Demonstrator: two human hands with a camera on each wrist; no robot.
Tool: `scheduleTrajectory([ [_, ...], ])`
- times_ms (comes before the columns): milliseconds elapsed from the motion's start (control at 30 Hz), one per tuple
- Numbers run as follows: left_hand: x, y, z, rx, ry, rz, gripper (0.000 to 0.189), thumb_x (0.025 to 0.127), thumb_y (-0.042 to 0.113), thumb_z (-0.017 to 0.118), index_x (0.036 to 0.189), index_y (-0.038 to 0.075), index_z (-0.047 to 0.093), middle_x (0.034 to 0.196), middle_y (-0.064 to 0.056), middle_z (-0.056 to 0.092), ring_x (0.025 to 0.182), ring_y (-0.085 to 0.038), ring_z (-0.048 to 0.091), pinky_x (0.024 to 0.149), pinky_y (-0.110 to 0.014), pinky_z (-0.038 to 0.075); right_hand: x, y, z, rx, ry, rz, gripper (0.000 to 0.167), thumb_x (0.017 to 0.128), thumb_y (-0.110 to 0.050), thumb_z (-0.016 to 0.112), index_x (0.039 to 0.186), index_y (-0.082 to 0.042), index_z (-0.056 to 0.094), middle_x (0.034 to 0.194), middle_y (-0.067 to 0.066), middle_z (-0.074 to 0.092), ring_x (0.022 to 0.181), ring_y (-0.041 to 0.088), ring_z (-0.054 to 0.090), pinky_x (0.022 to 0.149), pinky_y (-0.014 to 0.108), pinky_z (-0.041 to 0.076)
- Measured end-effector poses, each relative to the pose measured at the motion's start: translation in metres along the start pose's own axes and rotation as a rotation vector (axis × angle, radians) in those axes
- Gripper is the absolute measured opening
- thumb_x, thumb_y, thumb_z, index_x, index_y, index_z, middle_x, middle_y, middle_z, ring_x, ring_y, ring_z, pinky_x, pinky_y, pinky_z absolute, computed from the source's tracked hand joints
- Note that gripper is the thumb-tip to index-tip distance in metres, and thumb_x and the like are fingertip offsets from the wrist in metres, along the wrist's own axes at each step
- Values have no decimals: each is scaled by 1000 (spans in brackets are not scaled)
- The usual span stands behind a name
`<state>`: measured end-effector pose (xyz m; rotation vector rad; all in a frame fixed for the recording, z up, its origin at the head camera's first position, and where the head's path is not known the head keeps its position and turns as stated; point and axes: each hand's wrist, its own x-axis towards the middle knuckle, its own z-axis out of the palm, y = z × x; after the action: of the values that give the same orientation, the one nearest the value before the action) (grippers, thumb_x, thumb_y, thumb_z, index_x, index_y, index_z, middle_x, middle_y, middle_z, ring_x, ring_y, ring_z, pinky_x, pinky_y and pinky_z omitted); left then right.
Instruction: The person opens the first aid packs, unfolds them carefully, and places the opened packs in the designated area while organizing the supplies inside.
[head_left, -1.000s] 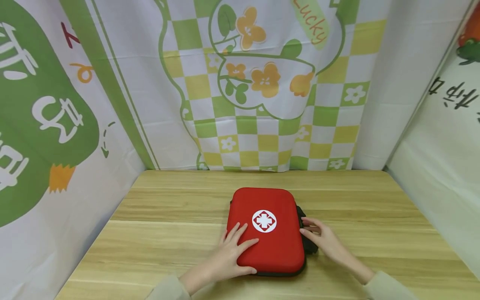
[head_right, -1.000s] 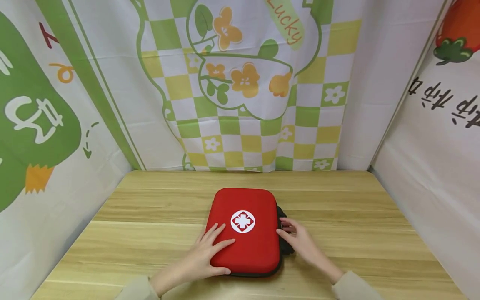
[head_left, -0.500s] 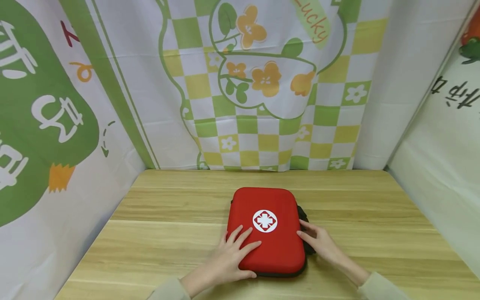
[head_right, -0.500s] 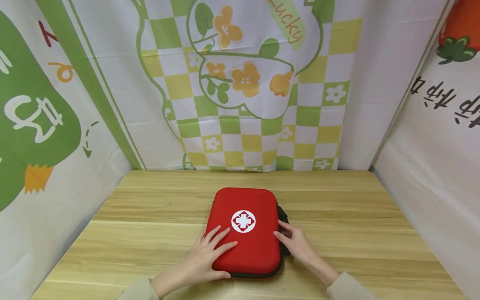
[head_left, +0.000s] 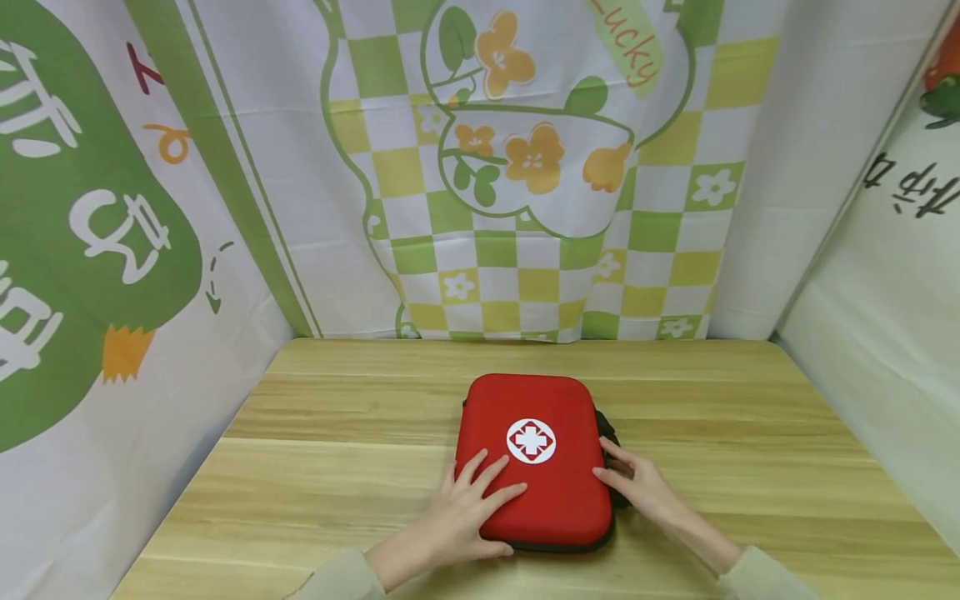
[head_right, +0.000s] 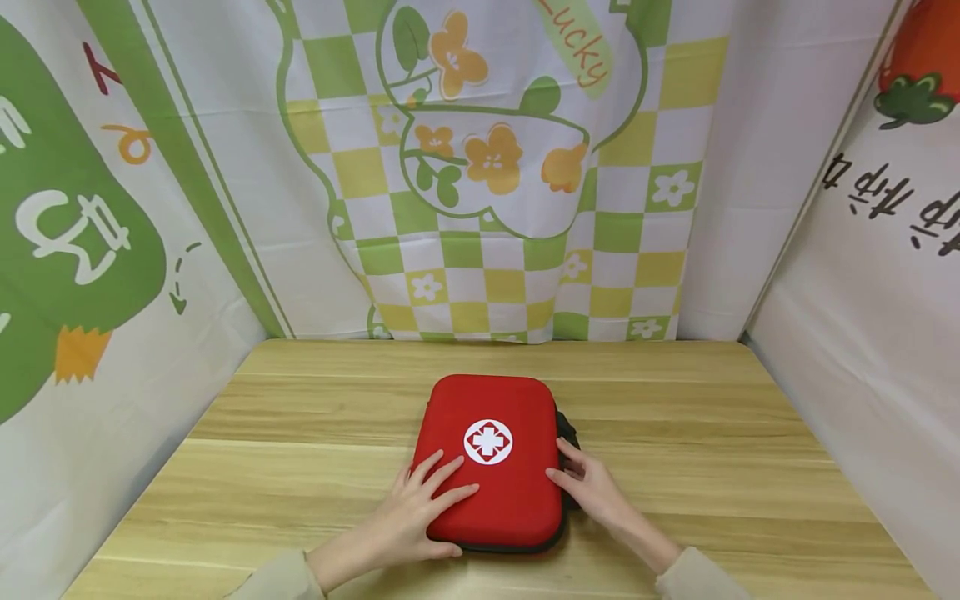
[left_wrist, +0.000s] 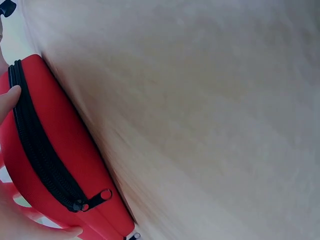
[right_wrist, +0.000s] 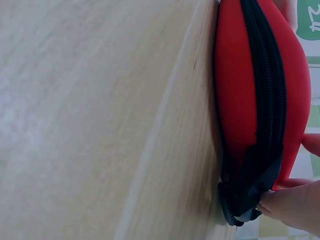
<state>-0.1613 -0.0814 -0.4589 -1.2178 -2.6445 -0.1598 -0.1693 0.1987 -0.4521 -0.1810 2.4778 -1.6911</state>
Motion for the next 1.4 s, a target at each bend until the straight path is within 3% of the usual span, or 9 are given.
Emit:
scheduleTrajectory([
  [167,2,-2,-1,82,16,24,66,70,57,62,126,28,48,133,-8,40,120,-35,35,82,-57,38,2,-1,-4,29,8,94,59,86,-23,57,134,3,33,135,25,33,115,33,44,91,36,40],
  [300,4,-2,-1,149,22,42,66,69,60,59,127,29,47,131,-7,43,117,-34,39,80,-55,41,4,-4,-7,206,2,151,57,87,-20,54,133,6,32,138,25,27,120,23,38,97,34,35],
  [500,3,-3,1,233,62,70,67,70,62,56,127,29,47,128,-6,47,112,-32,45,75,-51,45,7,-3,-13,449,-53,124,56,90,-13,48,132,14,23,140,23,21,99,-12,44,92,16,36],
  [633,3,-3,2,236,110,80,67,70,62,56,126,27,48,126,-6,50,110,-32,47,64,-39,50,8,0,-18,576,-84,64,48,90,-10,48,130,11,32,128,1,47,100,-10,47,91,16,36],
  [733,3,-4,1,197,169,71,68,68,61,59,126,26,50,125,-6,50,109,-31,48,60,-36,51,7,-5,-22,618,-123,25,48,89,-9,48,130,10,32,128,-3,45,103,-7,48,88,14,37],
  [900,1,-5,2,68,255,20,70,65,57,65,126,25,49,127,-5,47,111,-30,45,60,-37,50,8,-26,-24,570,-128,-22,59,87,-7,52,132,15,21,144,22,7,110,-6,43,90,16,37],
  [1167,-4,-5,-4,-88,331,-65,74,64,49,71,128,22,47,129,-4,45,112,-30,45,61,-41,51,14,-60,-22,366,-88,-91,56,84,-11,59,131,7,35,144,14,21,112,4,46,86,17,41],
  [1300,-7,-1,-10,-71,381,-87,74,62,46,73,126,17,50,125,-6,50,104,-29,51,71,-41,50,19,-74,-19,314,-72,-105,53,83,-13,61,128,7,41,142,11,27,115,8,44,85,17,41],
  [1400,-5,2,-15,-28,441,-58,72,62,43,73,122,10,53,118,-9,53,99,-25,53,77,-38,47,23,-82,-17,306,-67,-122,51,82,-13,62,126,7,44,141,10,29,121,13,39,85,18,42],
])
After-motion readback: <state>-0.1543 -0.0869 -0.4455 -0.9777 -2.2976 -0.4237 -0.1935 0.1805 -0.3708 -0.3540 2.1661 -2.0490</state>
